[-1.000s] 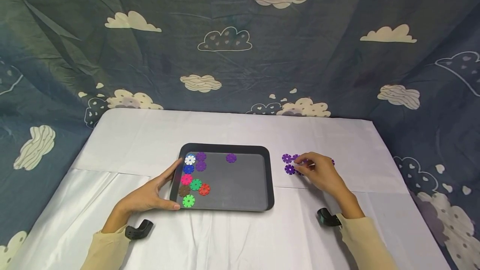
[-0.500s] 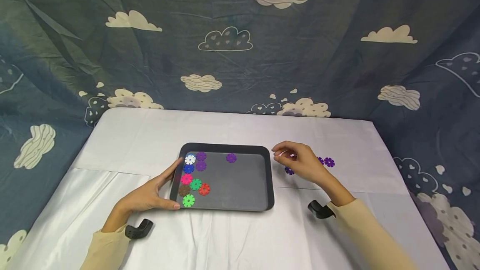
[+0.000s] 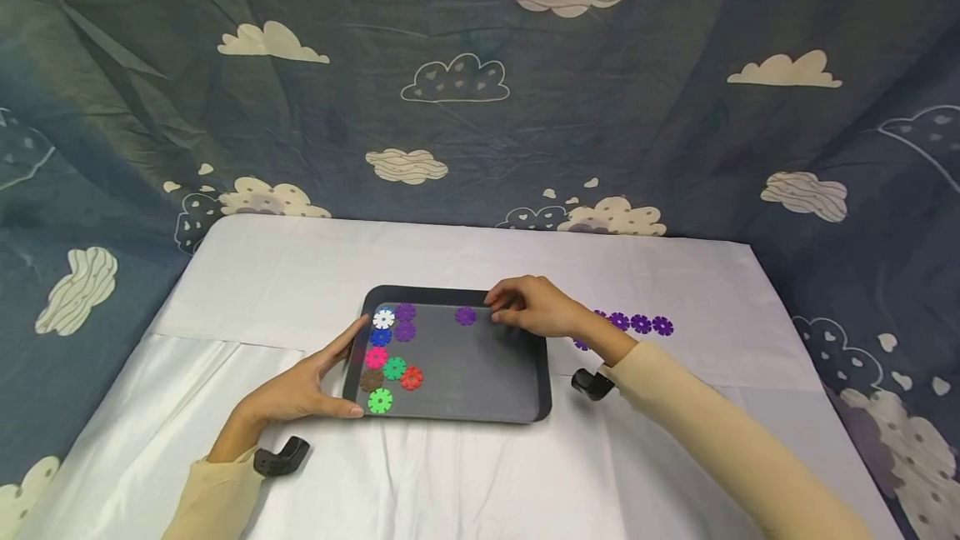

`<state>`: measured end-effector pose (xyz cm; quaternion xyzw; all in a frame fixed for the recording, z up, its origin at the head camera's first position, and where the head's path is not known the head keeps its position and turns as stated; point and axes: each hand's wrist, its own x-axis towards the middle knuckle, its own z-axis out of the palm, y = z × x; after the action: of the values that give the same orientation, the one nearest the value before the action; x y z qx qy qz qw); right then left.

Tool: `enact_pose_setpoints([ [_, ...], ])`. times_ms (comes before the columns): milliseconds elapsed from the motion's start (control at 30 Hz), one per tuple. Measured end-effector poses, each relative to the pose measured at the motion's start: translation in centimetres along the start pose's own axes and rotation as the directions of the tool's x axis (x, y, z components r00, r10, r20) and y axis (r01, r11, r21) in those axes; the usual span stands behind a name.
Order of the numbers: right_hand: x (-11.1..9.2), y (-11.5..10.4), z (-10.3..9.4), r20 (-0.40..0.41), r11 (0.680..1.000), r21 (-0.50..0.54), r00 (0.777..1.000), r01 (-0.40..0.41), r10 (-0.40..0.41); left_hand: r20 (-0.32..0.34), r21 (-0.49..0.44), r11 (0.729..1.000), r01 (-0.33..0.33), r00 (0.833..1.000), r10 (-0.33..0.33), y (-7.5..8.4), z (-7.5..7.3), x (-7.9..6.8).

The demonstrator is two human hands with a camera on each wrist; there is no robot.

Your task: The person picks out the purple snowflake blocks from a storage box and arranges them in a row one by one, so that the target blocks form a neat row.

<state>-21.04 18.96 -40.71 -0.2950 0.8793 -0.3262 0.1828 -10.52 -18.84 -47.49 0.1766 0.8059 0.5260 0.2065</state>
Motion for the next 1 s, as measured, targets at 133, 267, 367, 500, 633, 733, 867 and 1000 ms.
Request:
enact_pose_setpoints([
  [133,1.5,-0.2,0.7,0.037,1.000,0.001,0.999,0.003,-0.003,-0.001,-0.003,1.000,0.006,1.000,-0.006,0.0,0.0,0.0],
  [267,2.6,-0.1,1.4,0.078,1.000,0.015,0.997,-0.017,0.016,-0.001,0.001,1.000,0.004,1.000,-0.004,0.0,0.0,0.0],
  [367,3.1,-0.2,1.8,0.109,0.999,0.029,0.994,-0.034,0.030,0.000,0.003,1.000,0.006,1.000,-0.006,-0.1,0.1,0.0],
  [500,3.6,-0.3,2.2,0.118,1.000,-0.004,0.993,-0.029,0.030,-0.002,0.000,1.000,0.009,1.000,-0.009,-0.1,0.1,0.0],
  [633,3.9,-0.3,2.5,0.118,0.998,-0.060,0.993,-0.011,0.018,-0.004,0.000,1.000,0.011,1.000,-0.011,0.0,0.1,0.0],
  [733,4.0,-0.4,2.6,0.116,0.998,-0.063,0.993,-0.023,0.031,-0.005,0.002,1.000,0.010,1.000,-0.010,-0.1,0.1,0.0],
  [867,4.0,-0.6,2.8,0.122,0.998,-0.063,0.992,-0.014,0.021,-0.006,0.007,1.000,0.011,1.000,-0.011,-0.1,0.1,0.1],
  [1000,4.0,-0.7,3.0,0.115,0.995,-0.096,0.993,0.029,-0.018,-0.004,0.010,1.000,0.013,1.000,-0.013,-0.2,0.1,0.1],
])
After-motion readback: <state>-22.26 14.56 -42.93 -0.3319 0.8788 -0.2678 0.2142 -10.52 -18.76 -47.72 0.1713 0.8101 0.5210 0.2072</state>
